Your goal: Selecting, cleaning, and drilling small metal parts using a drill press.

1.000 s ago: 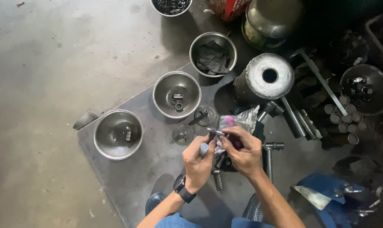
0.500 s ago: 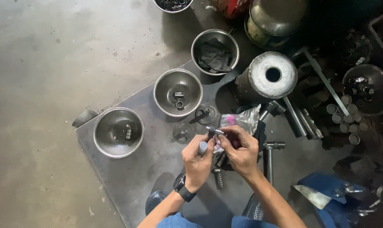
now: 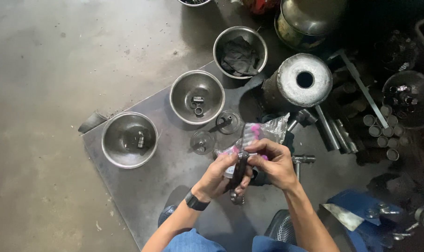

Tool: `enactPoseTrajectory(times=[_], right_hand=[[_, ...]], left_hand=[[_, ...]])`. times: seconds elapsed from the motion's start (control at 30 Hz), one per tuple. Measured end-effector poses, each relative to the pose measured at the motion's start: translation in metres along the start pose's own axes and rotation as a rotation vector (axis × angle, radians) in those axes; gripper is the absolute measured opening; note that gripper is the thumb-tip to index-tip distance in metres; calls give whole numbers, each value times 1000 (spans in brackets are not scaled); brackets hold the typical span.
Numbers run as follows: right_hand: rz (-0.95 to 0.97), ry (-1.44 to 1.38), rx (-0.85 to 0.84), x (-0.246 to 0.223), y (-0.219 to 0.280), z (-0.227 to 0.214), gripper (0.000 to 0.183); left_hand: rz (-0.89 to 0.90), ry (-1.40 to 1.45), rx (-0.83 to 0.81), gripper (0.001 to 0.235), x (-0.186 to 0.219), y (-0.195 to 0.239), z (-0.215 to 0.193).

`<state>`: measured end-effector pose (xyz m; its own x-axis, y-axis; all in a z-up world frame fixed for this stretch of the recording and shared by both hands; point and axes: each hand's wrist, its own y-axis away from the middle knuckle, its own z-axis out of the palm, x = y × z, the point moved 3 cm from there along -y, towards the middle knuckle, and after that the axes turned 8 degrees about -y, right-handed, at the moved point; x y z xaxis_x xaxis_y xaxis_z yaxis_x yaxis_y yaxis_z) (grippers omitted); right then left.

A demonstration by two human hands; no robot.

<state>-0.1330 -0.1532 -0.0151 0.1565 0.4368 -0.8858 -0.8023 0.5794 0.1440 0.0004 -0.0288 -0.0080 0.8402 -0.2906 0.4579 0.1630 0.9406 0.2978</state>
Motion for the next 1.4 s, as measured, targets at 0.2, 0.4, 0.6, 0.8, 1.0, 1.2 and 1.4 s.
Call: enactPoseTrajectory(times=[0.2,0.4,0.6,0.8,1.0,1.2,1.4], right_hand=[[-62,67,-3,-4,-3,19,35],[-50,-126,245,29,-6,-30,14],[-472,-126,658,-37,22,-120,10],[-160,144,756,-34,26,-108,21],[-4,312,345,1,20,-34,20],[38,450,147,21,9,13,23],[-416,847,60,-8,0,41,34]], left_hand=[[116,-58,22,39,-20,-3,-17],[243,-57,103,39,-11,5,-4],[822,-231,189,37,64,51,-13],[338,-495,491,51,23,-11,-50],[174,-1,337,70,-33,-49,-67],[274,88,456,70,-41,-51,-70],[259,91,372,70,-49,-50,-53]])
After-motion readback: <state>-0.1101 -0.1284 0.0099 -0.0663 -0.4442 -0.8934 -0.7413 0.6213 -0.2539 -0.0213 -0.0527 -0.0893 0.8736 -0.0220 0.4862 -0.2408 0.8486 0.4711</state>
